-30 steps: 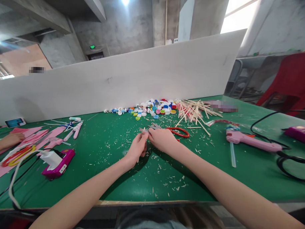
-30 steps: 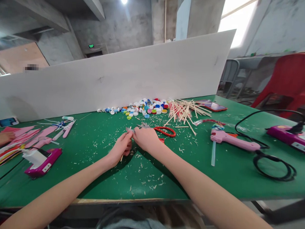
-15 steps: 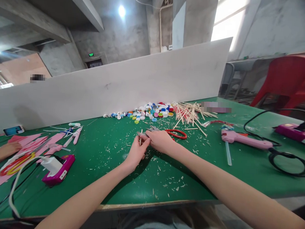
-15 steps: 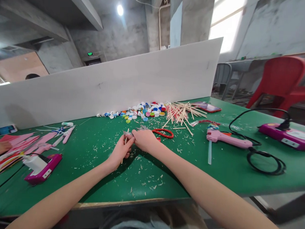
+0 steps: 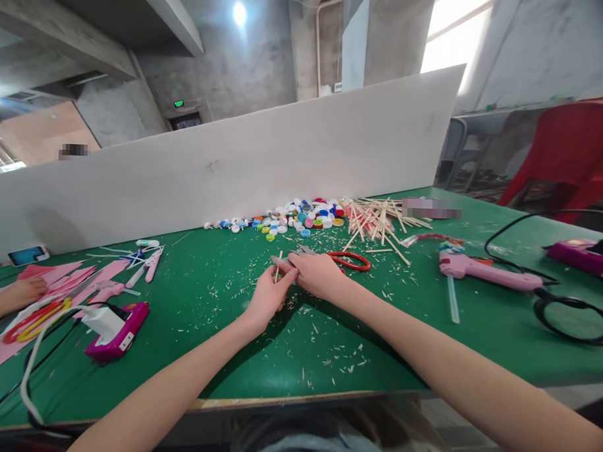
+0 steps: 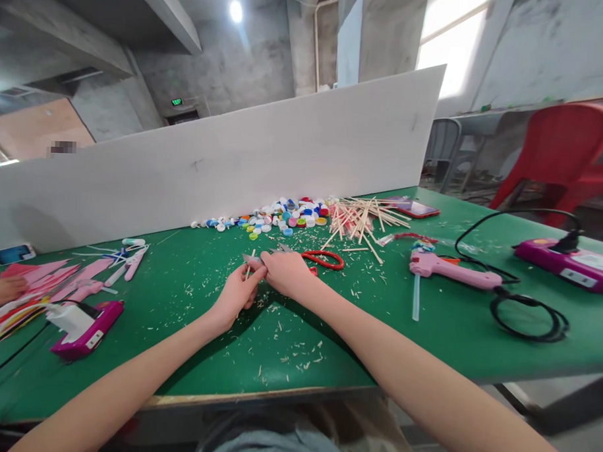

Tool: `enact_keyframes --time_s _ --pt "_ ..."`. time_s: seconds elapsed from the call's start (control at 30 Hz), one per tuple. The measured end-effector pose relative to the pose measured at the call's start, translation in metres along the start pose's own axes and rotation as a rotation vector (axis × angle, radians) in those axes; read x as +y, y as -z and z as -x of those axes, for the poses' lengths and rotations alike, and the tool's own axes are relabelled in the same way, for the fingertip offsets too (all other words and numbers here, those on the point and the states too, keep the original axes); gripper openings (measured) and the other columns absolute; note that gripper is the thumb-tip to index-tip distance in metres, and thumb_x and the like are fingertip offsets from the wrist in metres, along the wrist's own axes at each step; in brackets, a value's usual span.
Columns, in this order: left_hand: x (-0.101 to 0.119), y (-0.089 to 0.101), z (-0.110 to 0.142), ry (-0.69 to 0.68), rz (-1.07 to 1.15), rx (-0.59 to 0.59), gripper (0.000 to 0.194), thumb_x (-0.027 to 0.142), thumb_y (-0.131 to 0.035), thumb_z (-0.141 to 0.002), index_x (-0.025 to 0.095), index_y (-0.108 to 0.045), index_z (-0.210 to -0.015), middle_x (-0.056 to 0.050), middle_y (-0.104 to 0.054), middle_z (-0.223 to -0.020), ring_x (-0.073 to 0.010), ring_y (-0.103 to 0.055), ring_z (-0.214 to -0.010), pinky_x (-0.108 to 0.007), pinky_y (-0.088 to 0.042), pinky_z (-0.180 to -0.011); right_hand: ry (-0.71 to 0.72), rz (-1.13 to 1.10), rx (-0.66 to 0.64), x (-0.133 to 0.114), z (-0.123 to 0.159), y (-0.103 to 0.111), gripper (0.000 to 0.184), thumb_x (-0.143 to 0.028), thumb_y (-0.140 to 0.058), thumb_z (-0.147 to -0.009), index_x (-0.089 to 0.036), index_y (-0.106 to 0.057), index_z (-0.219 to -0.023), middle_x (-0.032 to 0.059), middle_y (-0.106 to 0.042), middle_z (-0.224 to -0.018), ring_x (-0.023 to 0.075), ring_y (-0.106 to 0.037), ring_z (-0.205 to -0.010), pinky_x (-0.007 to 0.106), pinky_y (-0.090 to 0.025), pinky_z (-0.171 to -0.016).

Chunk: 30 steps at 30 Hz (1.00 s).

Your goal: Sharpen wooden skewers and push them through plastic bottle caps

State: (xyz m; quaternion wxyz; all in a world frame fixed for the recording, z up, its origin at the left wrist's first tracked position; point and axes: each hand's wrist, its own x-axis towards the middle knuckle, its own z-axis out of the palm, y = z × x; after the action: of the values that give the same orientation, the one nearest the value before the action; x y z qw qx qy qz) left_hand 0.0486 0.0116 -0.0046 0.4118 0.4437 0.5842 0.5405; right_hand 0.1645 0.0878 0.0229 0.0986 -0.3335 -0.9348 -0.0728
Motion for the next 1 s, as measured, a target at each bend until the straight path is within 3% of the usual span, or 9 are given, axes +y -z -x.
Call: enact_keyframes --time_s 0.23,0.63,0.83,1.0 --pt "0.001 0.003 -0.002 -0.046 -0.103 0.018 0.042 0.06 -0.06 -0.073 0.02 -0.048 -0.079 0.01 -0.034 -0.043 -0.0044 -0.027 -0.033 -0.017 -0.021 -0.031 -0.015 -0.005 -0.003 -0.002 0.002 0.003 0.031 -0.036 -0.029 -0.097 -0.018 -0.054 -0.103 0.0099 -0.067 -0.097 0.0236 -0.064 -0.087 0.03 -0.043 -0.067" --pt "0.007 0.005 0.004 0.035 -0.055 -0.008 0.045 0.061 -0.062 -0.072 0.021 -0.043 -0.074 0.011 -0.023 -0.046 -0.003 -0.02 -0.036 -0.017 -0.013 -0.032 -0.171 0.028 -0.012 -0.019 0.009 0.012 0.024 -0.024 -0.033 -0.095 -0.015 -0.053 -0.106 0.0151 -0.068 -0.094 0.0255 -0.066 -0.088 0.032 -0.045 -0.07" --pt "0.012 0.006 0.008 0.034 -0.018 -0.031 0.041 0.056 -0.062 -0.075 0.021 -0.04 -0.073 0.011 -0.022 -0.047 -0.0022 -0.019 -0.036 -0.015 -0.012 -0.033 -0.241 0.024 0.002 -0.026 0.008 0.012 0.029 -0.033 -0.031 -0.097 -0.015 -0.052 -0.104 0.0158 -0.068 -0.093 0.0262 -0.066 -0.087 0.032 -0.046 -0.068" --pt "0.008 0.003 0.008 0.06 0.003 0.007 0.046 0.055 -0.061 -0.075 0.022 -0.03 -0.067 0.012 -0.022 -0.042 -0.0023 -0.019 -0.034 -0.015 -0.011 -0.033 -0.318 0.015 0.022 -0.026 0.005 0.009 0.046 -0.044 -0.019 -0.099 -0.012 -0.052 -0.104 0.0183 -0.067 -0.089 0.0255 -0.067 -0.081 0.032 -0.047 -0.063"
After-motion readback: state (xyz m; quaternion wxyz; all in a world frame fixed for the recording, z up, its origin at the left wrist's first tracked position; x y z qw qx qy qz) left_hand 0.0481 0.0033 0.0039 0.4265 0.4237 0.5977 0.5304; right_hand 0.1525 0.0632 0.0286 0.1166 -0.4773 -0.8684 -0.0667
